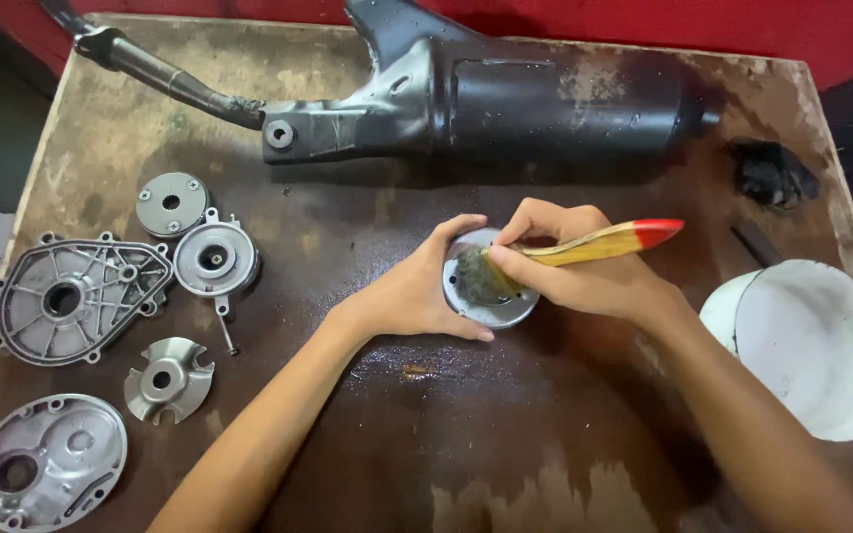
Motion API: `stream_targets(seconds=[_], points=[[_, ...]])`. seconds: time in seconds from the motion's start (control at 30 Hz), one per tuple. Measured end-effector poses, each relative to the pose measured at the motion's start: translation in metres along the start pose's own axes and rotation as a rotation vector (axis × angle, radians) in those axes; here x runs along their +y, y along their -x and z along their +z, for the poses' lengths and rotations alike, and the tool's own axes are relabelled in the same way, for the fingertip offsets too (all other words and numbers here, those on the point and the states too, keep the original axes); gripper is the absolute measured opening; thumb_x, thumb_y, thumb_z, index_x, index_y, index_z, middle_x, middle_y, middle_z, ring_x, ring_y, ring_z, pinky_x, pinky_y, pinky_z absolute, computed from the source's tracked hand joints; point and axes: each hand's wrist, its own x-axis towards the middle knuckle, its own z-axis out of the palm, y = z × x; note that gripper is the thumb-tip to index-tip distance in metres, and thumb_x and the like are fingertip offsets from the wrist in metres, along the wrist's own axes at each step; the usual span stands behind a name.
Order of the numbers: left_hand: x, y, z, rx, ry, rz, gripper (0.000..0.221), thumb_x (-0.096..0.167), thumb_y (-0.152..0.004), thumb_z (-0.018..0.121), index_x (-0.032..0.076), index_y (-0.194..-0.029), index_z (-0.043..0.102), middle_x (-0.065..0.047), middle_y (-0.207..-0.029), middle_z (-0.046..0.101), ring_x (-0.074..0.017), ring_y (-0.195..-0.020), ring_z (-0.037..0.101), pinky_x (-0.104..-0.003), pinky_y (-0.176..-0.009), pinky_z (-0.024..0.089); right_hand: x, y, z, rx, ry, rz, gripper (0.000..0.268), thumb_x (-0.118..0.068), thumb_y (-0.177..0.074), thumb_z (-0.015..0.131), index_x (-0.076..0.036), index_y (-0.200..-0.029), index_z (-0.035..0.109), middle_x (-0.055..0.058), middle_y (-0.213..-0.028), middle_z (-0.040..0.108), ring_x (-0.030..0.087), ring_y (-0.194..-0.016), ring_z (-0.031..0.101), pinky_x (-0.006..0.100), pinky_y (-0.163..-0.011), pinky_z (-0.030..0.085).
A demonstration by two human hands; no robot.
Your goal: The person is cleaning various internal motorcycle components using a brush and a cleaning liquid on a workbench.
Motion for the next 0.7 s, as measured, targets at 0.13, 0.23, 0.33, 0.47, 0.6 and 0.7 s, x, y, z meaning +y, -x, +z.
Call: stream_targets(seconds=[0.13,0.23,0.33,0.47,0.6,0.7], points=[[-0.001,0.003,0.002,0.02,-0.046,0.056,0.127,0.034,-0.062,0.099,0.008,-0.158,0.021,-0.019,-0.149,0.051,-0.031,-0.142,0.052,-0.04,-0.12,0.041,0.0,-0.007,0.008,0.22,0.45,-0.159,0.012,-0.014,-0.096,0.074,-0.002,-0.1,0.072,0.014,-0.084,0.074,0.016,-0.072,0.069,0.033,-0.064,0.055],[0.001,0.0,0.0,0.016,-0.024,-0.013,0.129,0.036,-0.06,0.098,0.009,-0.159,0.019,-0.018,-0.149,0.052,-0.0303,-0.14,0.054,-0.04,-0.119,0.042,0.003,-0.009,0.003,0.093,0.238,-0.17,0.016,-0.015,-0.095,0.071,-0.001,-0.102,0.068,0.011,-0.088,0.075,0.014,-0.077,0.075,0.03,-0.068,0.058],[-0.002,-0.001,0.001,0.026,-0.081,0.068,0.13,0.034,-0.061,0.1,0.007,-0.158,0.018,-0.022,-0.154,0.046,-0.034,-0.144,0.048,-0.041,-0.119,0.039,0.009,-0.009,0.002,0.009,-0.051,0.06,0.015,-0.018,-0.095,0.073,-0.003,-0.096,0.07,0.011,-0.089,0.077,0.017,-0.08,0.072,0.03,-0.068,0.059],[-0.004,0.0,0.002,0.023,-0.084,0.016,0.13,0.036,-0.061,0.099,0.008,-0.159,0.018,-0.021,-0.154,0.047,-0.0332,-0.143,0.05,-0.041,-0.119,0.039,0.004,-0.009,0.009,0.029,0.207,-0.116,0.015,-0.019,-0.095,0.072,-0.005,-0.098,0.069,0.009,-0.08,0.074,0.015,-0.07,0.071,0.03,-0.062,0.055],[-0.006,-0.001,0.003,0.039,-0.058,0.084,0.129,0.034,-0.061,0.099,0.006,-0.159,0.019,-0.021,-0.154,0.047,-0.0332,-0.145,0.05,-0.041,-0.121,0.04,0.001,-0.011,0.008,-0.068,0.186,-0.083,0.014,-0.02,-0.092,0.071,-0.006,-0.096,0.07,0.009,-0.076,0.072,0.016,-0.065,0.072,0.031,-0.059,0.054],[0.0,-0.001,0.001,0.014,-0.057,-0.01,0.13,0.034,-0.059,0.099,0.007,-0.158,0.02,-0.019,-0.15,0.05,-0.0318,-0.141,0.052,-0.04,-0.119,0.041,-0.003,-0.007,0.012,-0.045,0.205,-0.161,0.016,-0.02,-0.093,0.07,-0.005,-0.097,0.067,0.01,-0.08,0.072,0.018,-0.066,0.072,0.031,-0.061,0.053]])
